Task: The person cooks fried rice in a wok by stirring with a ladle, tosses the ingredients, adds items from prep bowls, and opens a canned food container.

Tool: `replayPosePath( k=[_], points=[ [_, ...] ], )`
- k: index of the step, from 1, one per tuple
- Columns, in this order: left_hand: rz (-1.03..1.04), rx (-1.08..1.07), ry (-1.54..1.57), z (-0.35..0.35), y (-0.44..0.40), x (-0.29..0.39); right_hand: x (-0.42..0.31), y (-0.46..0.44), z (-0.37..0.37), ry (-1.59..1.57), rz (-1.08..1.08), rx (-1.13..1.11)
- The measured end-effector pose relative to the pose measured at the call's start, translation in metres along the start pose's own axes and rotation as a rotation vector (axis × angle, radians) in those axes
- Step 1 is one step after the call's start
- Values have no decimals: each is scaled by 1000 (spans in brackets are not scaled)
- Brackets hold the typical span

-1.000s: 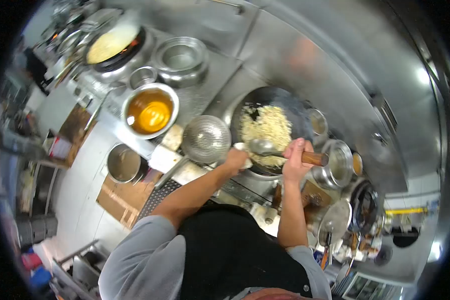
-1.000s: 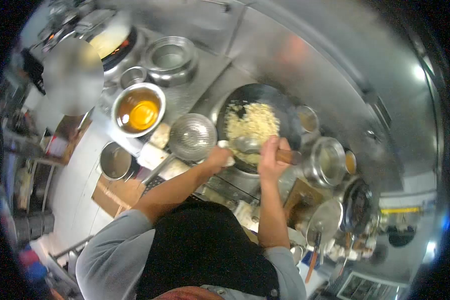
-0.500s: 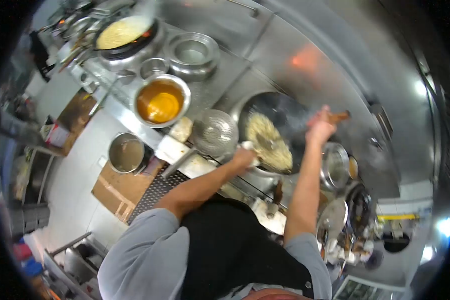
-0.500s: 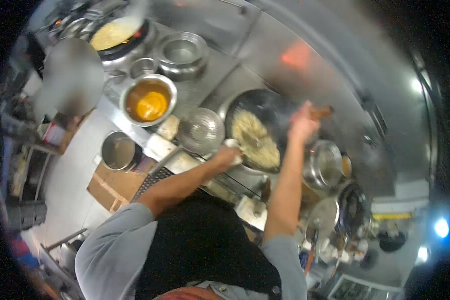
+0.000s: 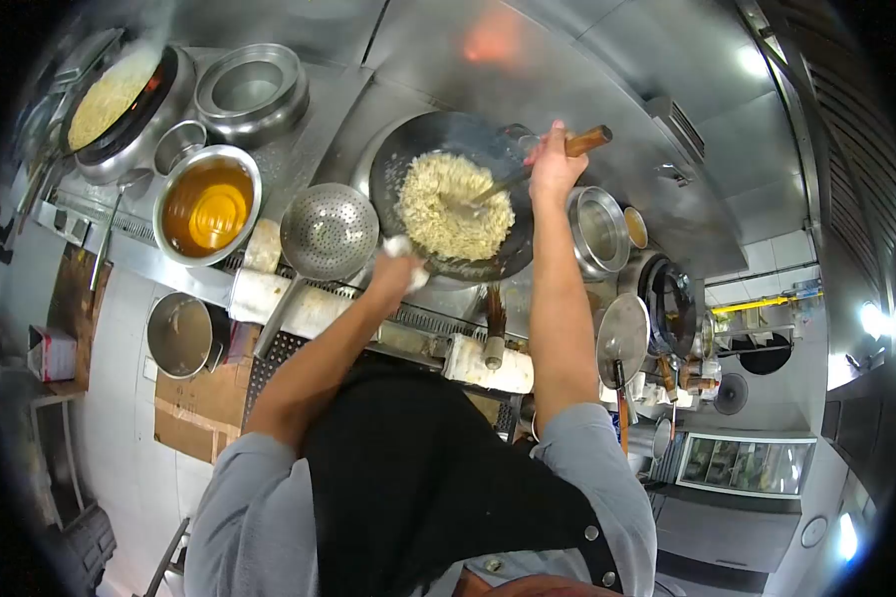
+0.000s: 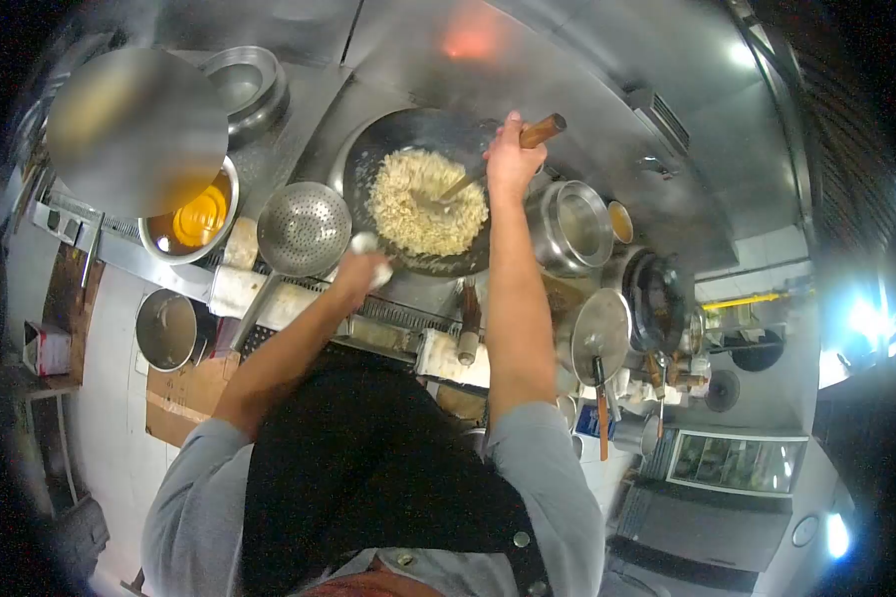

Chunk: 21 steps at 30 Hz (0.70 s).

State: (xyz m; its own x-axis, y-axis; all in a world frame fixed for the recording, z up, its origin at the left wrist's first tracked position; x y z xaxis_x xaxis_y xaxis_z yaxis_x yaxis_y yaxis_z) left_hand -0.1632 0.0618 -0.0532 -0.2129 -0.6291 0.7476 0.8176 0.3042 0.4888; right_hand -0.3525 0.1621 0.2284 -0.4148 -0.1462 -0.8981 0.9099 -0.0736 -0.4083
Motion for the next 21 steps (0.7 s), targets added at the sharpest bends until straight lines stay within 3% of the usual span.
replayPosePath(
  k=[2,4,7,9,10,13,14,16,18,21],
  points=[
    [26,5,9,-24,52,3,-33,-31,-16,79,-87,33],
    [-132,-7,-13,-67,67,-18,-88,-51,-37,-8,-33,98],
    [-7,105,47,-30,85,12,-152,-22,-43,-84,-14,70],
    [15,50,63,12,49,28,-121,3,-42,-69,-40,46],
    [-177,-14,56,18,29,34,-76,14,-31,-7,-15,52],
    [-56,-41,-1,11,18,30,5,14,-5,-42,-17,48],
    [14,35,-9,-4,15,8,-3,-4,-4,-48,-35,49],
    [-56,-16,-85,-37,57,8,-40,-37,-23,-40,-6,53],
    [-157,72,-23,-70,76,-16,-99,-40,-43,-23,3,9],
    [-64,67,42,-24,96,21,-147,4,-66,-109,20,101]
  ],
)
Point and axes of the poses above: each hand's wrist, its own y-axis away from the middle knuckle, its own z-axis out of the palm, x = y × z, the point moved 2 cm from there along -y, towards the middle knuckle, and after that the axes turned 2 degrees about -z, right-handed, at the moved point
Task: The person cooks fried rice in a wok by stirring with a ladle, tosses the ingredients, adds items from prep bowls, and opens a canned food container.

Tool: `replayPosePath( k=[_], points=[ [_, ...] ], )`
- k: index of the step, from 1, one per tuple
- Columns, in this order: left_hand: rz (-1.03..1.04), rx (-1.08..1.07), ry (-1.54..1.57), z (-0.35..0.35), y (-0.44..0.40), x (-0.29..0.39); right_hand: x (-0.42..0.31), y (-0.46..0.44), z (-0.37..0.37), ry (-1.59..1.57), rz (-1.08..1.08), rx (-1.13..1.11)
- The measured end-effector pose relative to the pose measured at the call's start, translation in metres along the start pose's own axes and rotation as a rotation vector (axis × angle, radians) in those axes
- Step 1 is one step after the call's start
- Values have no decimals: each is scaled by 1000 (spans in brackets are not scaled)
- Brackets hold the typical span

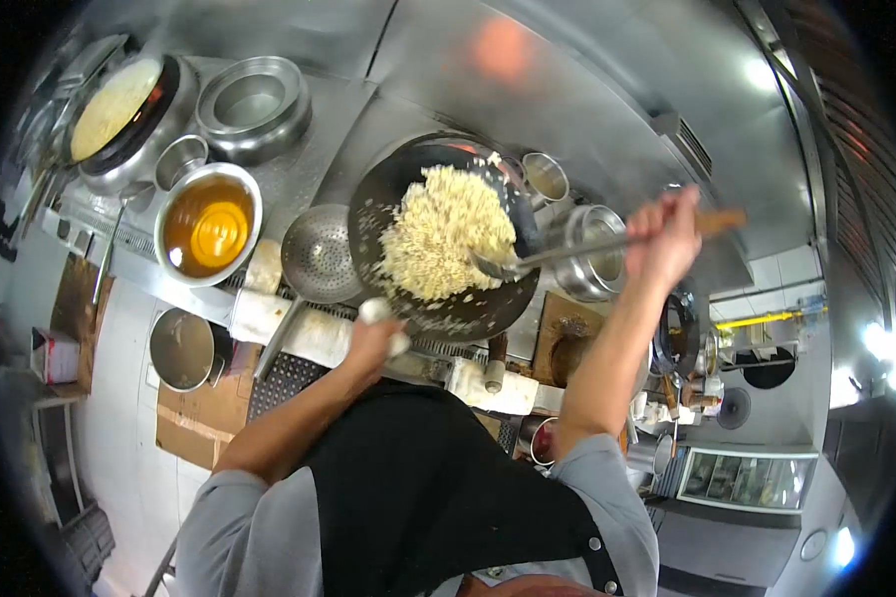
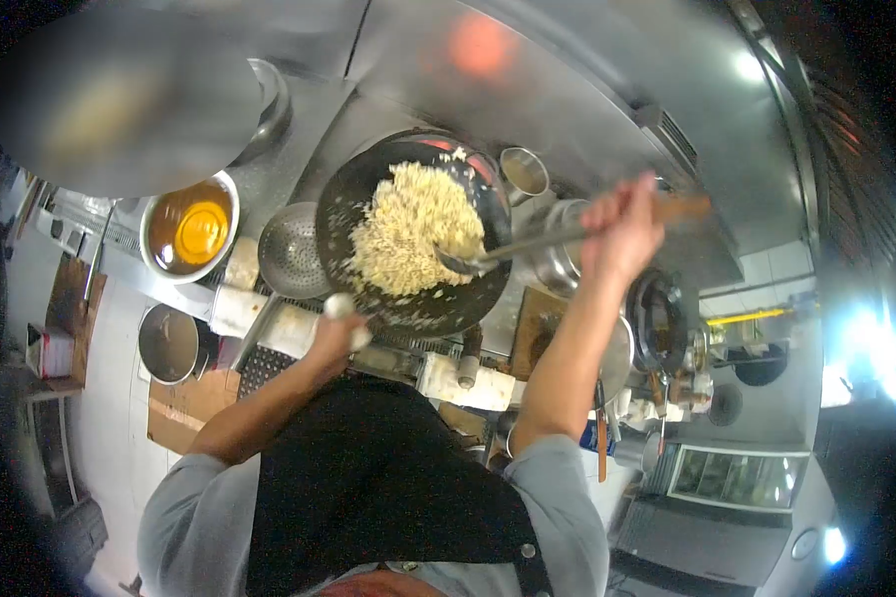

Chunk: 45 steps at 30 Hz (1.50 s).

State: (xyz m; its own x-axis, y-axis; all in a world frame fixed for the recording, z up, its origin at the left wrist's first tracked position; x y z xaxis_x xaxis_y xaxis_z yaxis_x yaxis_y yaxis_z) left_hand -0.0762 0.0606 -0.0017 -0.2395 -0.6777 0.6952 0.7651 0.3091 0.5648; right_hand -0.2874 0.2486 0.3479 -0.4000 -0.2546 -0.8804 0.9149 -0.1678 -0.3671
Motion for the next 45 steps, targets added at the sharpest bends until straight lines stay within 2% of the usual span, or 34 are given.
replayPosePath(
  k=[1,2,3,5,6,7,8,9,10,12,14,15,16,17,20,21,22,24,25,26,28,29,31,34,35,36,38,39,40,42,45],
  points=[
    [-10,46,-6,28,2,24,8,15,-16,-39,-22,-18],
    [-31,-10,59,47,-15,29,33,31,-19,51,-37,51],
    [-140,-71,51,59,-32,38,68,49,-18,138,-60,123],
    [-58,-161,-16,36,-98,-11,148,60,-15,106,-115,-73],
    [5,-257,-87,44,-93,-1,150,57,-8,191,-118,-230],
    [-11,103,6,43,-75,-4,138,44,-17,117,-44,-203],
    [38,-54,-59,17,-76,-19,108,37,-16,38,31,-176],
    [-4,-35,-11,8,-49,-8,78,26,-30,63,-36,-216],
    [1,18,-33,3,-28,2,48,24,-44,78,-15,-126],
    [50,-39,-14,5,-23,4,34,23,-86,-117,-181,-212],
    [57,38,-75,25,-45,13,94,49,-103,-214,-208,21],
    [84,-21,-60,31,-63,15,136,66,-85,22,-343,-13],
    [116,-64,-56,39,-71,20,169,81,-71,-34,-300,-227],
    [104,-31,-67,47,-75,22,184,81,-70,187,-209,-337],
    [87,22,-101,57,-96,18,122,50,-43,-8,-91,-337],
    [73,40,-111,61,-101,20,106,44,-41,-90,-204,-362],
    [77,44,-101,63,-107,21,113,33,-49,-264,-285,-481],
    [88,78,-164,63,-103,23,178,44,-37,-220,-283,-270],
    [88,90,-166,61,-105,19,209,53,-27,-119,-111,-266],
    [95,118,-176,61,-112,15,208,48,-17,18,-138,-407],
    [86,156,-196,55,-113,12,158,43,5,194,-101,-432],
    [74,101,-194,55,-111,13,152,42,-1,198,-85,-427],
    [127,7,-149,53,-126,6,143,35,-6,-307,-219,-459],
    [113,113,-121,56,-124,7,194,60,4,-122,-159,-494],
    [126,111,-124,59,-117,13,193,53,2,-3,-191,-616],
    [118,121,-128,58,-117,14,179,52,1,-6,-177,-615],
    [135,85,-166,57,-118,14,142,55,0,-266,-161,-567],
    [91,56,-183,53,-122,11,127,61,1,-361,-235,-624],
    [88,62,-175,55,-127,8,136,65,3,-360,-228,-633],
    [157,127,-118,56,-127,5,154,81,7,-84,-209,-738],
    [83,88,-167,58,-115,17,129,71,1,-159,-190,-646]
  ],
)
Point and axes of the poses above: each hand's wrist, its own y-axis away from the middle knuckle, its own z-axis out of the palm, x = y × z, the point moved 2 cm from there along -y, towards the middle knuckle, and after that the axes turned 2 degrees about -z, right-handed, at the moved point
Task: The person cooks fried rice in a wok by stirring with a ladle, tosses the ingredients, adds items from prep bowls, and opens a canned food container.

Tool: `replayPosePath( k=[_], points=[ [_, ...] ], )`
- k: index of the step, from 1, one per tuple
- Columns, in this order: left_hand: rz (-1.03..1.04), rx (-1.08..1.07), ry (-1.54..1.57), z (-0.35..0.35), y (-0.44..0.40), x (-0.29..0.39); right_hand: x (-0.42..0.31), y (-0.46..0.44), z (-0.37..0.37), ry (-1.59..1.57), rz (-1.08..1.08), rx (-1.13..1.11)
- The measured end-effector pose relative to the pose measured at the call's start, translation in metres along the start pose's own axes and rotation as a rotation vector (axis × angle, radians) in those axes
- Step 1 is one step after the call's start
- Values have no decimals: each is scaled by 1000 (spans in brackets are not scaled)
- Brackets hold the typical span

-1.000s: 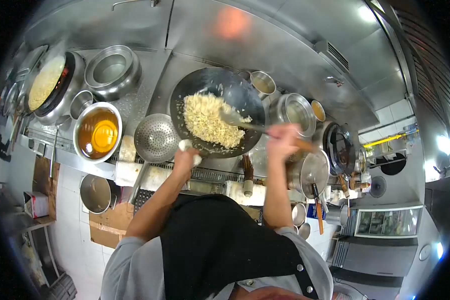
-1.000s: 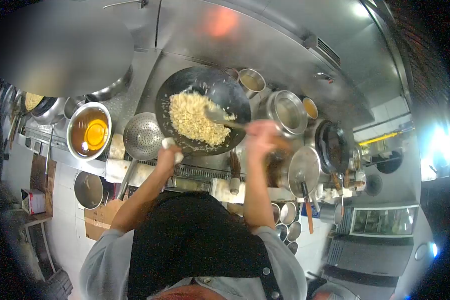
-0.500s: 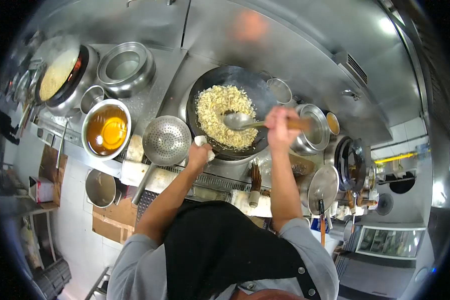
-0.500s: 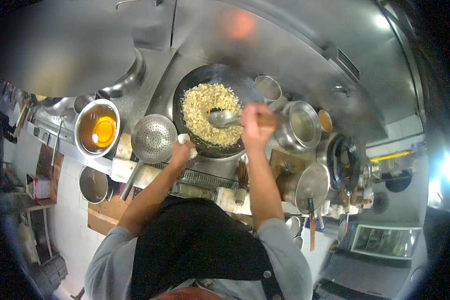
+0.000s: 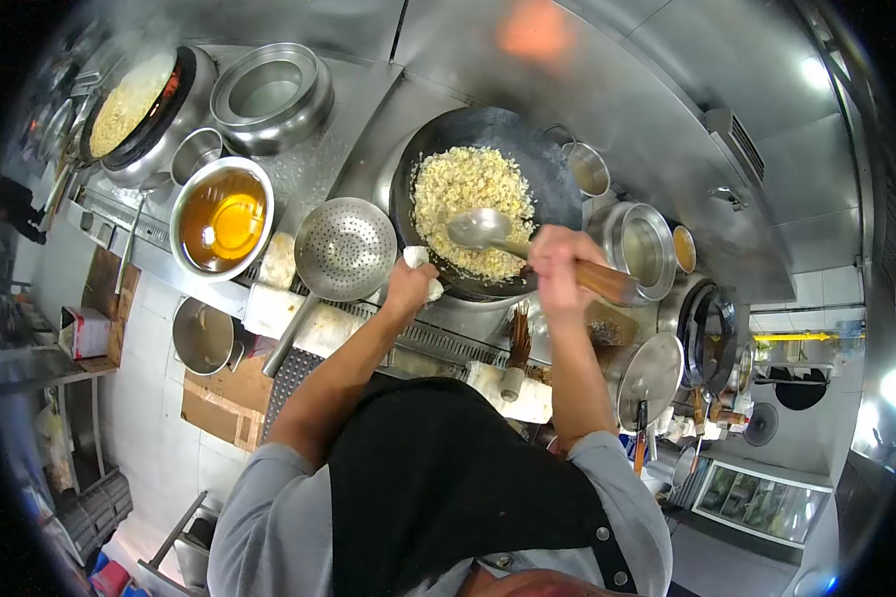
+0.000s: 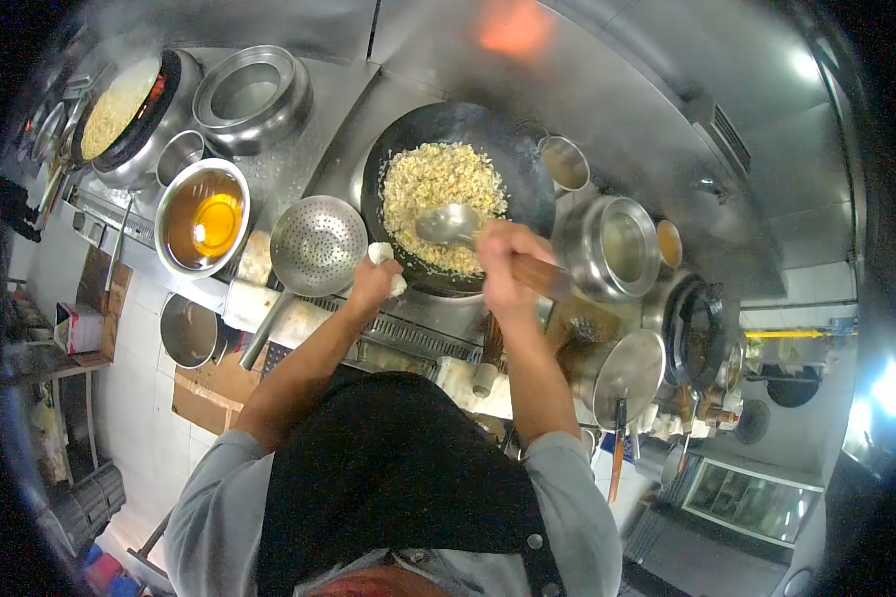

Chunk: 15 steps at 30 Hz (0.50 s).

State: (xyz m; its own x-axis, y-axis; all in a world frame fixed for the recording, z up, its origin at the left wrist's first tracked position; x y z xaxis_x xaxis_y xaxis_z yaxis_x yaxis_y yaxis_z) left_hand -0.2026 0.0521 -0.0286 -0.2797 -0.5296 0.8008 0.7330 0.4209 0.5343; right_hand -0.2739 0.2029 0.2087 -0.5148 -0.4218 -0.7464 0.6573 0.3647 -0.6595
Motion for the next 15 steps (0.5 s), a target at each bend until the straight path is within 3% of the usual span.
replayPosePath(
  k=[2,5,7,9,11,13,15],
  points=[
    [7,-7,29,0,1,-1,-6,0,-1,-155,-108,19],
    [3,-21,38,2,2,3,28,14,5,-66,-52,-144],
    [-12,-21,7,0,-1,3,29,5,-4,-78,-54,-132],
    [41,14,-48,-1,-5,-5,6,-9,0,-137,-169,45],
    [21,2,-28,-2,-6,-7,18,-5,4,-165,-198,83],
    [9,-15,-10,-1,-5,-7,61,-1,-2,117,-26,-6],
    [51,-16,-43,-2,-3,0,51,-23,-13,162,17,-53]
  ],
)
Point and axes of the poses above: each hand's wrist, its own y-axis away from the middle knuckle, its own z-axis out of the palm, x = y × z, the point moved 2 cm from there along -y, towards the middle knuckle, and after that the axes turned 2 degrees about -z, right-handed, at the moved point
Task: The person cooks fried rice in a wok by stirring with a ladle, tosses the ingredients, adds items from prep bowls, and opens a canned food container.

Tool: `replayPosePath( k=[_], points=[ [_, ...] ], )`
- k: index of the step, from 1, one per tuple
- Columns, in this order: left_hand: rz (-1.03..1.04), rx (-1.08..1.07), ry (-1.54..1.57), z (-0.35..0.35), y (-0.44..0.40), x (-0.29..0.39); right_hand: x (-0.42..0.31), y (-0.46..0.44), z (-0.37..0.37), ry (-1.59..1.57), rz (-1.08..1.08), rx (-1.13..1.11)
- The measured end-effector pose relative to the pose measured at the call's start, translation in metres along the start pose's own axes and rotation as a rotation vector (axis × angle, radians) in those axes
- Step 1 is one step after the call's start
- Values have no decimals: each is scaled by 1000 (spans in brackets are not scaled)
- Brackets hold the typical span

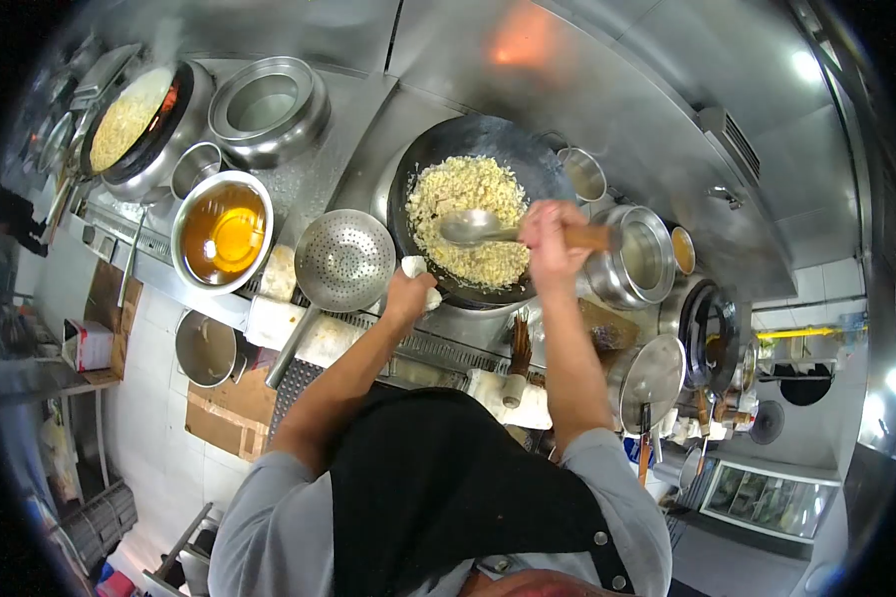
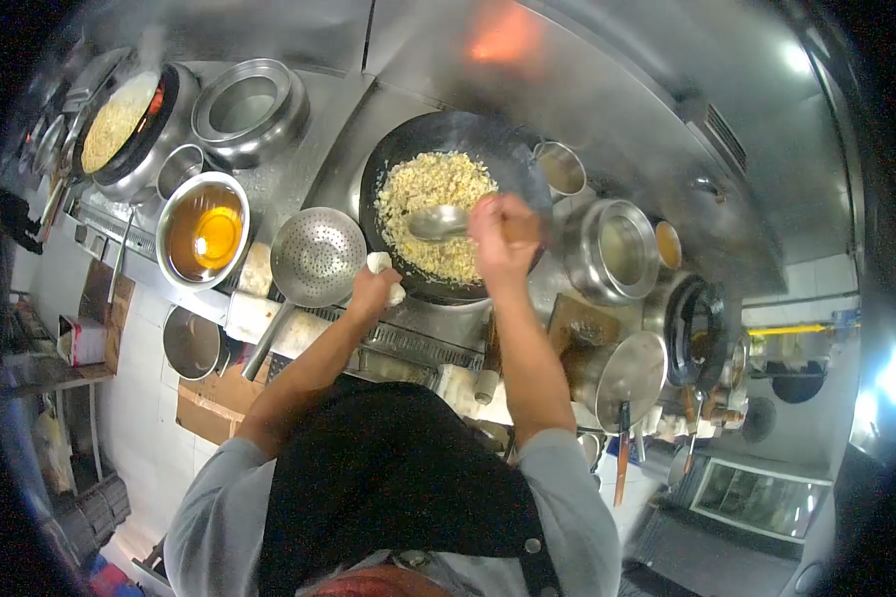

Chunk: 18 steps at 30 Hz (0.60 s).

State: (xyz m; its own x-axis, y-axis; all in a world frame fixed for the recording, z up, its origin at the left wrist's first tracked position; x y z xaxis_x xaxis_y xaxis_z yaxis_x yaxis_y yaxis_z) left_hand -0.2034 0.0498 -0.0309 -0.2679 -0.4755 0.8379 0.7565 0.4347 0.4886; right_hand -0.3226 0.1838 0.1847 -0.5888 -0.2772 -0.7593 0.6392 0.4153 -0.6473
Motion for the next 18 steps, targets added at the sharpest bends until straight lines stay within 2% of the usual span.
replayPosePath(
  k=[2,3,4,6,7,10,11,12,14,16,18],
  points=[
    [-25,3,-11,0,1,1,-25,-17,-7,-235,-81,207],
    [-29,-5,28,1,1,-1,-24,-18,-9,-362,-153,214],
    [-29,-10,69,2,1,-2,-7,-13,-7,-361,-155,203],
    [-31,-2,48,3,4,0,34,-4,6,-141,25,253],
    [-39,3,17,1,3,2,37,-7,0,-71,130,152],
    [-41,14,-46,-2,0,-5,-8,-29,-16,-72,119,282],
    [-42,4,-42,-1,-1,-6,-6,-28,-33,-74,-4,326],
    [-40,-6,-24,-3,-1,-6,8,-21,-43,-67,-9,321],
    [-30,-23,-7,2,-1,-1,36,-7,-59,-216,107,321],
    [-57,29,16,3,3,0,4,-20,-59,-164,160,279],
    [-82,1,12,1,0,-3,-13,-29,-81,-51,47,394]
  ],
)
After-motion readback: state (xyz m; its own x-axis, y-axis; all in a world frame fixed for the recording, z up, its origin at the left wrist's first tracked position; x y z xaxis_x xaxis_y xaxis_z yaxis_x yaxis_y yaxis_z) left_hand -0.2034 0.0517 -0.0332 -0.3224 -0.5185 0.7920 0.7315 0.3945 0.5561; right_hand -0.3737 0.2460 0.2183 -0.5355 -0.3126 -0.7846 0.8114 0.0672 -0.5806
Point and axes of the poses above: each hand's wrist, its own y-axis away from the middle knuckle, its own z-axis out of the palm, x = y × z, the point moved 2 cm from there along -y, towards the middle knuckle, and after that the axes turned 2 degrees about -z, right-handed, at the moved point
